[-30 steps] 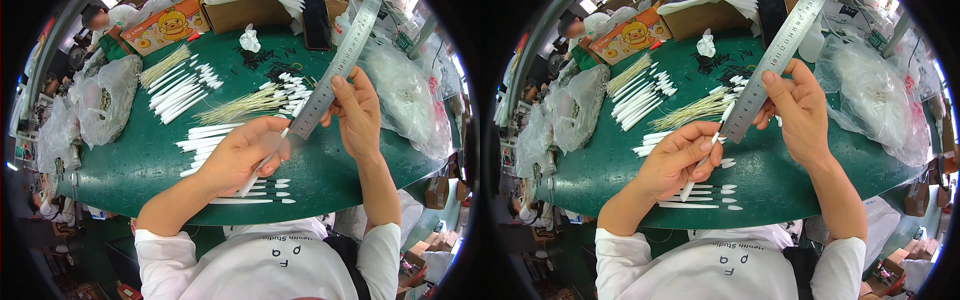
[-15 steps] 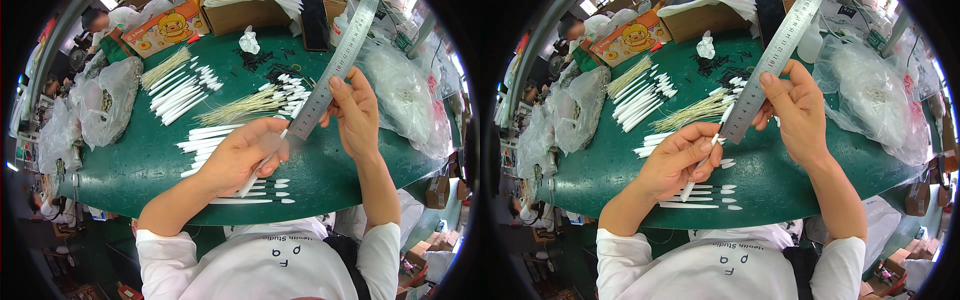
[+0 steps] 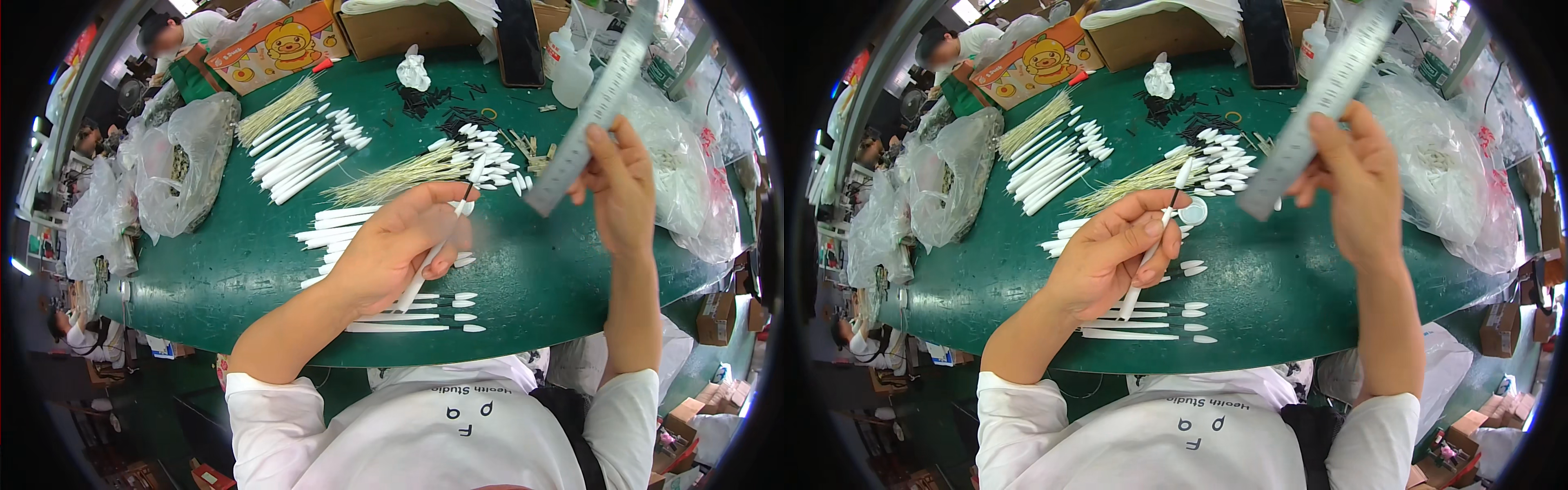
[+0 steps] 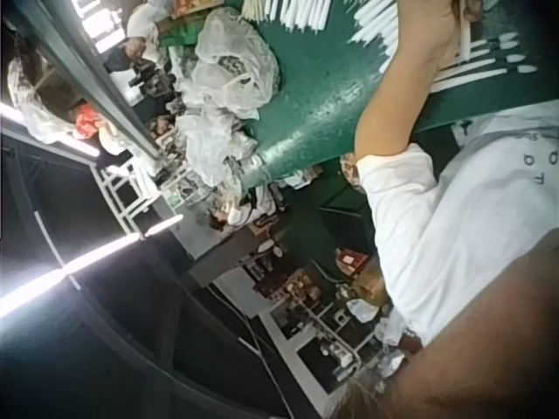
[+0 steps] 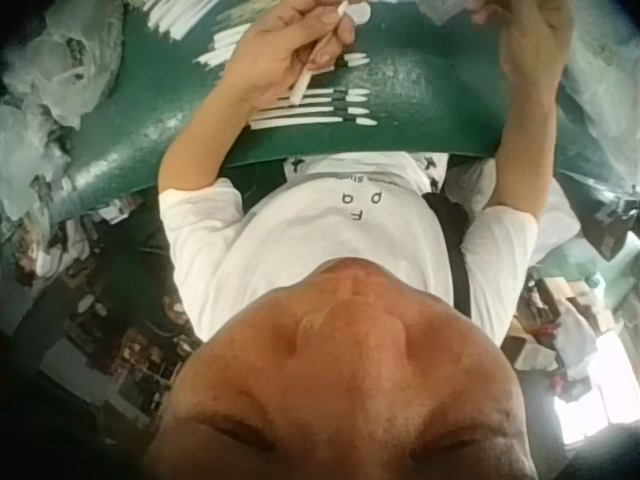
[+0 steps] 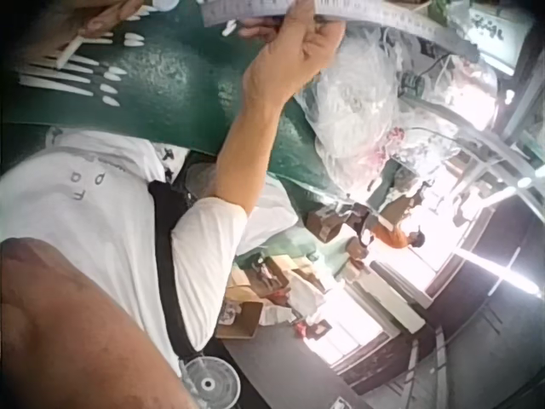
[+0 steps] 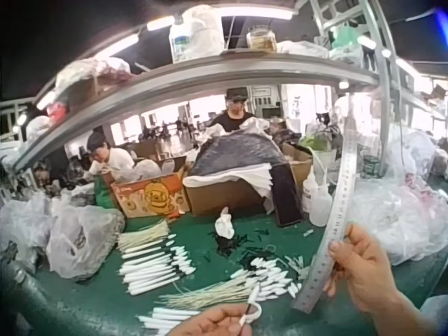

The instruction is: The person assembles rod components by attaching pointed tips, measures them using a metal ruler, retrieves tubes from a plastic bag, and fastens a strap around a chair.

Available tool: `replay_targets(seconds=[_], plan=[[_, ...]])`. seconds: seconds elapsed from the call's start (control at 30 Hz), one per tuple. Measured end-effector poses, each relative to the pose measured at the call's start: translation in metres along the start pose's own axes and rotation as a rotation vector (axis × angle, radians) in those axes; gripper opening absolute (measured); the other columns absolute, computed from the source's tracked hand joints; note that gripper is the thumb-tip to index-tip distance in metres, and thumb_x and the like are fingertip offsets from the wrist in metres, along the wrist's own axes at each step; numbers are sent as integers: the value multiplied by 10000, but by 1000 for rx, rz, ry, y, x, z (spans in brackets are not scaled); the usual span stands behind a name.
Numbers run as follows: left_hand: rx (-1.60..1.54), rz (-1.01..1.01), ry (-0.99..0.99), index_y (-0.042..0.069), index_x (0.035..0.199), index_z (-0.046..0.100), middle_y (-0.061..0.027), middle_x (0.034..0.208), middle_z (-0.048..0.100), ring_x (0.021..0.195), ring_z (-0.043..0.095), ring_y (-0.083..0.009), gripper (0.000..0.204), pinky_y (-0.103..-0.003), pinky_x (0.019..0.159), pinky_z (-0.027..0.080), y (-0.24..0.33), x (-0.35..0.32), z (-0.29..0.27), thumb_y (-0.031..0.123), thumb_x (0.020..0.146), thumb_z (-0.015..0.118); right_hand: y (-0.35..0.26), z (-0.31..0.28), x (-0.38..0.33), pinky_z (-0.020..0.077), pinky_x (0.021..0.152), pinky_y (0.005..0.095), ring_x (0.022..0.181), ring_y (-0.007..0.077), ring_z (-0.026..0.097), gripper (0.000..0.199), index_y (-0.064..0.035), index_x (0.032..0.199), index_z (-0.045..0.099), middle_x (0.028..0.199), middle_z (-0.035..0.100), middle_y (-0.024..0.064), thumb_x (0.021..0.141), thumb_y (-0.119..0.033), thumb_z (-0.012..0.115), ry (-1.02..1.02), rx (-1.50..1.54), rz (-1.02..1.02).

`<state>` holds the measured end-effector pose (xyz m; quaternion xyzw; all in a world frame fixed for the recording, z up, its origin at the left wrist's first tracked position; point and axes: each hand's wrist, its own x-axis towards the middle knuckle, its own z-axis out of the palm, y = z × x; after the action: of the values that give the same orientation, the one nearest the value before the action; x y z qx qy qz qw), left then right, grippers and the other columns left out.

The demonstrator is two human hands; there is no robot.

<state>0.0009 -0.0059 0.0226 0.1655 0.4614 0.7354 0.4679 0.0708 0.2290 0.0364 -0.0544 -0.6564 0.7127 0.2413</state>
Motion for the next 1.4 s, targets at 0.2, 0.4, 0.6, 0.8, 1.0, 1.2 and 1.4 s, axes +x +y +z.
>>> replay_targets(seconds=[0.2, 0.4, 0.6, 0.8, 1.0, 1.2, 1.4], plan=[[-64, 11, 2, -7, 1199, 449, -34, 788, 541, 563, 414, -74, 309, -205, 508, 344, 1, 1, -2, 174, 949, 431, 15, -77, -5, 396, 389, 165, 474, 56, 534, 156, -49, 904, 507, 654, 586, 27, 909, -204, 517, 75, -302, 224], [-116, -41, 82, -9, 1138, 475, -46, 771, 549, 551, 428, -76, 267, -214, 490, 354, 5, 2, 3, 174, 952, 421, 24, -119, -14, 375, 402, 178, 477, 53, 511, 149, -55, 797, 571, 651, 577, 11, 869, -185, 583, 120, -658, 436], [-186, -18, -38, -6, 1050, 516, -58, 757, 551, 518, 428, -78, 234, -204, 461, 355, 0, 0, -1, 182, 953, 415, 5, -22, -15, 416, 588, 195, 665, 45, 507, 183, -40, 970, 639, 770, 593, -21, 864, -182, 599, -10, -441, -36], [-164, -4, -55, -1, 993, 530, -60, 721, 544, 491, 424, -80, 237, -197, 426, 359, 3, -1, 3, 202, 952, 414, 11, 62, -14, 441, 743, 240, 787, 84, 554, 246, -4, 981, 632, 872, 616, 23, 873, -223, 595, -377, 249, 323], [-160, -22, 9, 10, 951, 542, -29, 695, 531, 456, 363, -46, 212, -181, 409, 304, 2, -1, 1, 198, 939, 444, 24, 68, -16, 436, 773, 264, 764, 98, 556, 201, 7, 948, 625, 762, 610, 25, 887, -178, 575, -397, 296, 317], [-149, -57, 16, 27, 912, 539, 12, 653, 496, 423, 275, -13, 188, -166, 393, 245, 3, -2, -1, 198, 931, 463, 28, 72, -19, 419, 800, 267, 766, 103, 550, 195, 2, 903, 621, 784, 614, 30, 896, -183, 563, -369, 332, 278], [-158, -73, -18, 25, 904, 538, 14, 641, 484, 426, 275, -15, 186, -168, 395, 247, 3, -2, 0, 195, 929, 468, 26, 74, -25, 420, 784, 263, 767, 102, 545, 205, -5, 889, 619, 801, 615, 31, 894, -203, 568, -323, 361, 293]])
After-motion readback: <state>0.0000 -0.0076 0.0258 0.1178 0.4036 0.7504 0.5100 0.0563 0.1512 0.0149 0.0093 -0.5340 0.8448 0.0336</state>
